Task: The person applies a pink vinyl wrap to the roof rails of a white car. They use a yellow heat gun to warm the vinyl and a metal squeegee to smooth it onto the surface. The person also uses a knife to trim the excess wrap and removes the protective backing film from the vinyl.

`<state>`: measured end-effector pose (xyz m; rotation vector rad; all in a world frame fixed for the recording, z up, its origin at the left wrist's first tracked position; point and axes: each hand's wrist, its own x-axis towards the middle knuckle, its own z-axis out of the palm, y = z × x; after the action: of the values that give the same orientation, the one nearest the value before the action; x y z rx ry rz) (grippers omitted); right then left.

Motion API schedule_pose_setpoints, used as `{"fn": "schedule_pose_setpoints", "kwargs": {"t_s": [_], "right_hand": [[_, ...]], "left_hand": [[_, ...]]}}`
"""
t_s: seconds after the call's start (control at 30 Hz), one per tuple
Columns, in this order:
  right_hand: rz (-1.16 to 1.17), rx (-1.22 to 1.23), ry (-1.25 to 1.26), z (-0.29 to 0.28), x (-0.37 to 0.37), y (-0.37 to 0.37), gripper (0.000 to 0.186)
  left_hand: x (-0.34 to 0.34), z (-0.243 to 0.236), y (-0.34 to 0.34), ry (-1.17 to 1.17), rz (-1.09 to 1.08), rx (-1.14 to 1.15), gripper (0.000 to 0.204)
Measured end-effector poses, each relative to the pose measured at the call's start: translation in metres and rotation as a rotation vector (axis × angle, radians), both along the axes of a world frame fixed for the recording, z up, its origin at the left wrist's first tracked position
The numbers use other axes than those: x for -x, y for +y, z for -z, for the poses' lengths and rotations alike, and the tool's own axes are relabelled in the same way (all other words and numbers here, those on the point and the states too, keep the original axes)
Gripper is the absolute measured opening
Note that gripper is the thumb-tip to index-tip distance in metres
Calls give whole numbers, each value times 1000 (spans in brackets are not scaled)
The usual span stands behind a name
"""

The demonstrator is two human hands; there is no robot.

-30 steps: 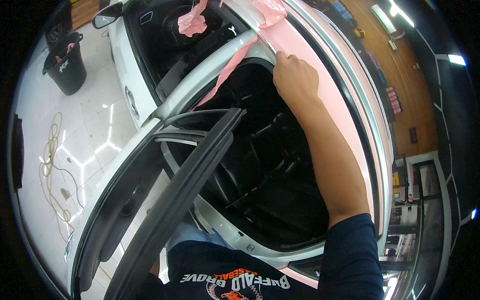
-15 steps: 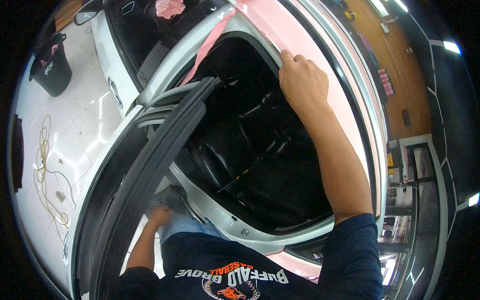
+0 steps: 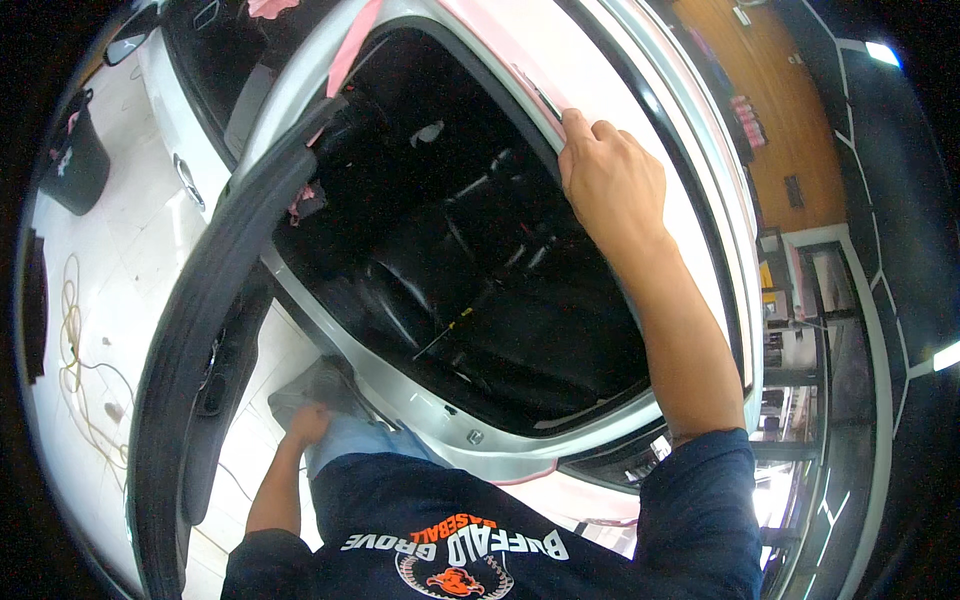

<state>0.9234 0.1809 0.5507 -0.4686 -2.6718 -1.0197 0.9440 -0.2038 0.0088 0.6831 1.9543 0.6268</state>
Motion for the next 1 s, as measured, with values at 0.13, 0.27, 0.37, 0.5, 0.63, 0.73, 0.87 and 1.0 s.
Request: {"fn": "schedule_pose_setpoints", "kwargs": {"t_s": [0.13,0.27,0.37,0.5,0.63,0.73,0.87,1.0], "right_hand": [[21,15,-8,0,-28,-2,19],[16,-1,2,2,-55,-1,23],[28,-3,4,4,-73,0,26],[41,20,-10,2,-97,-1,28],[85,22,-20,4,-121,-3,31],[103,28,-26,5,-138,-3,31],[113,33,-32,4,-160,-6,30],[211,47,-54,6,-184,-8,28]], "left_hand": [[-6,-7,4,-45,4,-21,39],[-18,1,4,3,65,-56,38],[-25,-4,5,22,39,-48,36],[-37,16,-4,-10,56,-103,35],[-47,6,-3,-32,37,-22,34],[-53,2,-3,-48,46,18,33],[-61,6,-4,-73,43,45,33],[-71,14,-5,-57,85,-17,33]]}}
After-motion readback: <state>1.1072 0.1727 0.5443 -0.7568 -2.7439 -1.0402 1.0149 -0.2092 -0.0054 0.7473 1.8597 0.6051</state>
